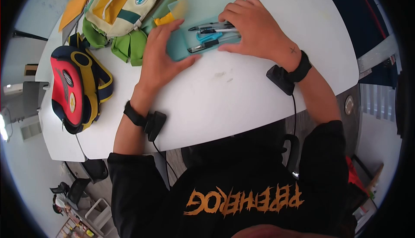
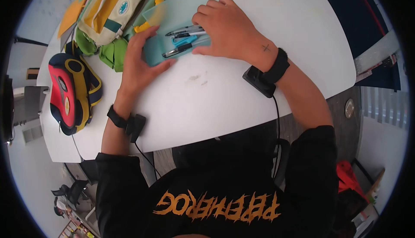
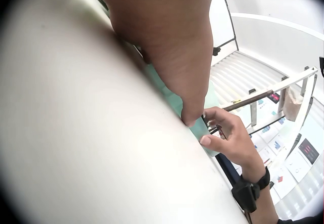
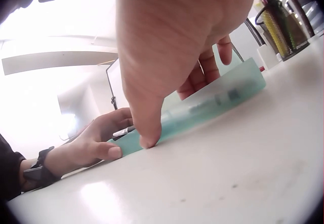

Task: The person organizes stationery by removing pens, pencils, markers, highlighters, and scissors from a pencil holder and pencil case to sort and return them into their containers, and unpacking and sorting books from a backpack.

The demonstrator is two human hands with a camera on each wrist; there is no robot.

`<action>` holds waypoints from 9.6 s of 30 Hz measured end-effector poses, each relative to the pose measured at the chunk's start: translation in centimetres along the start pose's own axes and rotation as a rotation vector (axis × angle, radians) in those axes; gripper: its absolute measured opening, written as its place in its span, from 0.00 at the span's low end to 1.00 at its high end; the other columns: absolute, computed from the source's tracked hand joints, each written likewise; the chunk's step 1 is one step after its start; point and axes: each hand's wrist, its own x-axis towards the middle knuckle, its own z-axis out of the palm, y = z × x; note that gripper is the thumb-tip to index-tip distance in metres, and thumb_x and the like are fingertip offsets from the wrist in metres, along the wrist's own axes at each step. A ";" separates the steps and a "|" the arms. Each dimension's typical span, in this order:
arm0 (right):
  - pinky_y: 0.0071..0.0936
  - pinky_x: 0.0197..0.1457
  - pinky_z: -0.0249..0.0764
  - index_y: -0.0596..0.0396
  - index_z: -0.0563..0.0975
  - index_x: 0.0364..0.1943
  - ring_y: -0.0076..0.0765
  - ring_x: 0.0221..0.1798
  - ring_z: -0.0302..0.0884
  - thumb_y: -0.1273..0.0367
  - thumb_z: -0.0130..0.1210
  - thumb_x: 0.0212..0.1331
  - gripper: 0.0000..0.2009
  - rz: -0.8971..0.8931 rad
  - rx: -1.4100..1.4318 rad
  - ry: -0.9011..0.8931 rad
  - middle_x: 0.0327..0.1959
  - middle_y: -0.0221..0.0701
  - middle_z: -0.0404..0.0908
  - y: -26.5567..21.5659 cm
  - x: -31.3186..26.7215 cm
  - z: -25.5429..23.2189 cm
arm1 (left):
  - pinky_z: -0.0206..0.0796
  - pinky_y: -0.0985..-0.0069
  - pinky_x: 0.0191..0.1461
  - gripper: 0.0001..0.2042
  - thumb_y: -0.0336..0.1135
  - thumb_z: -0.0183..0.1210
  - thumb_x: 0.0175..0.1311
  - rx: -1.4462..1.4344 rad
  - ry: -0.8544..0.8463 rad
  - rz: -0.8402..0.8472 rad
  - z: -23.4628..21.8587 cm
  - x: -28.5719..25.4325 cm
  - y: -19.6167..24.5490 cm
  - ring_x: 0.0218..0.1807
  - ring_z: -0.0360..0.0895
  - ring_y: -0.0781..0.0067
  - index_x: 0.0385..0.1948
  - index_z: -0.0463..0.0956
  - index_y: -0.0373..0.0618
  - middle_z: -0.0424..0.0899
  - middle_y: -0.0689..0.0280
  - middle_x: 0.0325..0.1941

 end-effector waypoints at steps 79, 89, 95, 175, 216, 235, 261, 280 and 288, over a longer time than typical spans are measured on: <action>0.34 0.46 0.79 0.49 0.86 0.38 0.38 0.42 0.82 0.68 0.72 0.55 0.08 0.026 0.161 0.242 0.37 0.27 0.83 1.7 -0.4 0.5 | 0.79 0.69 0.47 0.21 0.30 0.73 0.44 -0.106 -0.157 0.166 -0.4 0.1 1.7 0.45 0.85 0.61 0.45 0.88 0.42 0.88 0.59 0.47; 0.35 0.39 0.77 0.49 0.88 0.34 0.37 0.33 0.82 0.62 0.72 0.53 0.09 -0.047 0.322 -0.142 0.27 0.25 0.81 0.4 -0.6 -2.0 | 0.80 0.65 0.48 0.18 0.30 0.72 0.42 -0.131 -0.094 0.145 -0.2 0.4 1.8 0.44 0.83 0.57 0.40 0.88 0.45 0.86 0.60 0.42; 0.38 0.43 0.80 0.50 0.88 0.36 0.40 0.38 0.86 0.60 0.72 0.53 0.12 0.022 0.280 -0.221 0.30 0.29 0.86 0.1 -0.6 -1.5 | 0.77 0.65 0.46 0.17 0.31 0.73 0.42 -0.081 -0.039 0.267 -0.6 0.1 1.5 0.43 0.82 0.57 0.39 0.88 0.45 0.85 0.60 0.41; 0.33 0.41 0.78 0.52 0.86 0.36 0.38 0.34 0.83 0.67 0.71 0.59 0.06 0.085 0.135 0.049 0.37 0.27 0.84 4.3 -0.9 -1.4 | 0.75 0.66 0.44 0.11 0.28 0.72 0.50 0.007 -0.078 0.269 0.3 0.2 2.0 0.42 0.80 0.60 0.38 0.88 0.47 0.84 0.66 0.39; 0.26 0.32 0.73 0.51 0.85 0.37 0.30 0.26 0.76 0.72 0.71 0.51 0.09 0.011 0.084 0.116 0.29 0.26 0.81 1.0 -0.5 -2.8 | 0.74 0.82 0.37 0.09 0.28 0.69 0.71 -0.262 0.461 -0.152 1.5 -0.4 -0.2 0.35 0.83 0.80 0.47 0.81 0.38 0.87 0.65 0.38; 0.25 0.31 0.73 0.51 0.89 0.50 0.25 0.25 0.75 0.67 0.73 0.60 0.14 0.009 0.387 0.193 0.42 0.28 0.91 1.4 -0.1 0.0 | 0.78 0.76 0.44 0.10 0.26 0.73 0.64 -0.163 0.233 -0.025 1.0 -0.1 1.2 0.37 0.85 0.72 0.43 0.82 0.39 0.89 0.63 0.38; 0.28 0.36 0.77 0.55 0.89 0.42 0.33 0.30 0.83 0.65 0.72 0.56 0.12 0.073 0.383 0.023 0.32 0.33 0.89 2.0 -0.1 -3.4 | 0.78 0.74 0.52 0.11 0.20 0.69 0.62 -0.007 0.287 0.113 0.5 -0.1 1.2 0.46 0.87 0.68 0.46 0.88 0.40 0.89 0.59 0.46; 0.17 0.32 0.70 0.61 0.87 0.41 0.12 0.27 0.75 0.71 0.69 0.63 0.07 0.420 0.991 0.172 0.31 0.27 0.88 3.7 0.1 -1.7 | 0.75 0.70 0.44 0.10 0.25 0.77 0.49 0.020 0.272 0.360 -0.2 0.2 1.6 0.39 0.83 0.62 0.34 0.89 0.44 0.89 0.63 0.35; 0.21 0.31 0.73 0.57 0.88 0.38 0.16 0.25 0.78 0.72 0.69 0.60 0.06 0.412 0.632 0.176 0.29 0.29 0.88 3.7 0.0 -2.3 | 0.70 0.80 0.25 0.11 0.33 0.80 0.49 -0.115 0.011 0.306 -0.1 -0.5 2.1 0.24 0.81 0.74 0.33 0.89 0.46 0.88 0.68 0.29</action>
